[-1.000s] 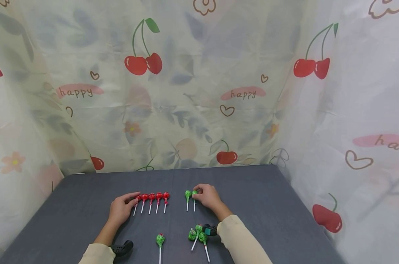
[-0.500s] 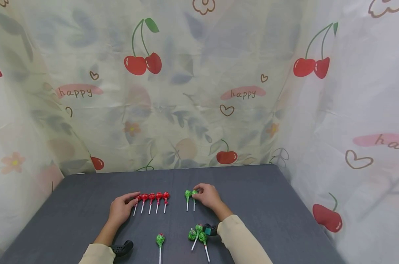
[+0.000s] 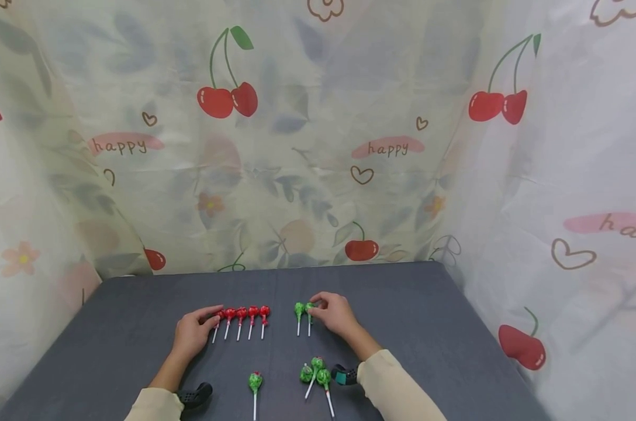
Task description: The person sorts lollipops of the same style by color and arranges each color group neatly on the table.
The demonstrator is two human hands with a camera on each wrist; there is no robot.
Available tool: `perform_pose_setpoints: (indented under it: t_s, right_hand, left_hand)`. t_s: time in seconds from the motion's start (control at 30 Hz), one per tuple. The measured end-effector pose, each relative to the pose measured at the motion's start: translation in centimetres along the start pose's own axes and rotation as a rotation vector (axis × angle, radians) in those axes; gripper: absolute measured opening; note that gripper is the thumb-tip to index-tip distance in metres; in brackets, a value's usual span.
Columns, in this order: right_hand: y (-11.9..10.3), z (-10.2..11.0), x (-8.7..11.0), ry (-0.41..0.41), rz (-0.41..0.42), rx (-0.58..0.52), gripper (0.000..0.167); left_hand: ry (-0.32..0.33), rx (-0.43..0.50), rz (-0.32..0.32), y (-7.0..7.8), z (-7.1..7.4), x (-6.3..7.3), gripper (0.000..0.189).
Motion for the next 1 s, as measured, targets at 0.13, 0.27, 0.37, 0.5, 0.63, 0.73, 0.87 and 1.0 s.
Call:
perform_pose_setpoints:
  t_s: [0.13, 0.27, 0.37, 0.5, 0.63, 0.73, 0.87, 1.0]
  right_hand:
    - [-0.5, 0.3, 1.0, -0.003, 0.050, 0.010, 0.016]
    - [-0.9, 0.3, 2.1, -0.020, 0.109, 0.047, 0.017]
    - [-1.3, 0.1, 2.9, -0.048, 0.137, 0.068, 0.018]
    - [-1.5, -0.2, 4.2, -0.112, 0.184, 0.087, 0.021]
    - [-1.4, -0.4, 5.3, -0.160, 0.243, 0.123, 0.026]
    - [-1.2, -0.3, 6.1, -0.175, 0.267, 0.133, 0.028]
    - [-1.0, -0.4, 7.1, -0.155, 0.317, 0.149, 0.030]
    - [-0.8, -0.5, 8.1, -0.152, 0.352, 0.160, 0.031]
  left_hand:
    - [0.002, -0.002, -0.001, 0.1, -0.1, 0.0, 0.026]
    - [0.005, -0.002, 0.004, 0.1, -0.1, 0.0, 0.026]
    - [0.001, -0.002, 0.012, 0.1, -0.1, 0.0, 0.026]
    - [-0.007, 0.000, 0.014, 0.0, -0.1, -0.1, 0.027]
    - [-0.010, 0.000, 0.000, -0.1, -0.1, -0.2, 0.027]
    - [-0.015, 0.002, -0.005, -0.1, 0.0, -0.2, 0.027]
    - [-0.016, 0.003, -0.003, 0.0, 0.0, -0.1, 0.027]
    - [-0.014, 0.000, 0.001, 0.0, 0.0, -0.1, 0.027]
Point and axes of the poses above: each hand's wrist, its own x-axis away from the middle knuckle, its own z-axis out of the back of the hand, y = z × x, the point moved 2 cm from there along -x, towards the middle knuckle, and after that the axes turned 10 degrees about -z, right-handed, at the moved point
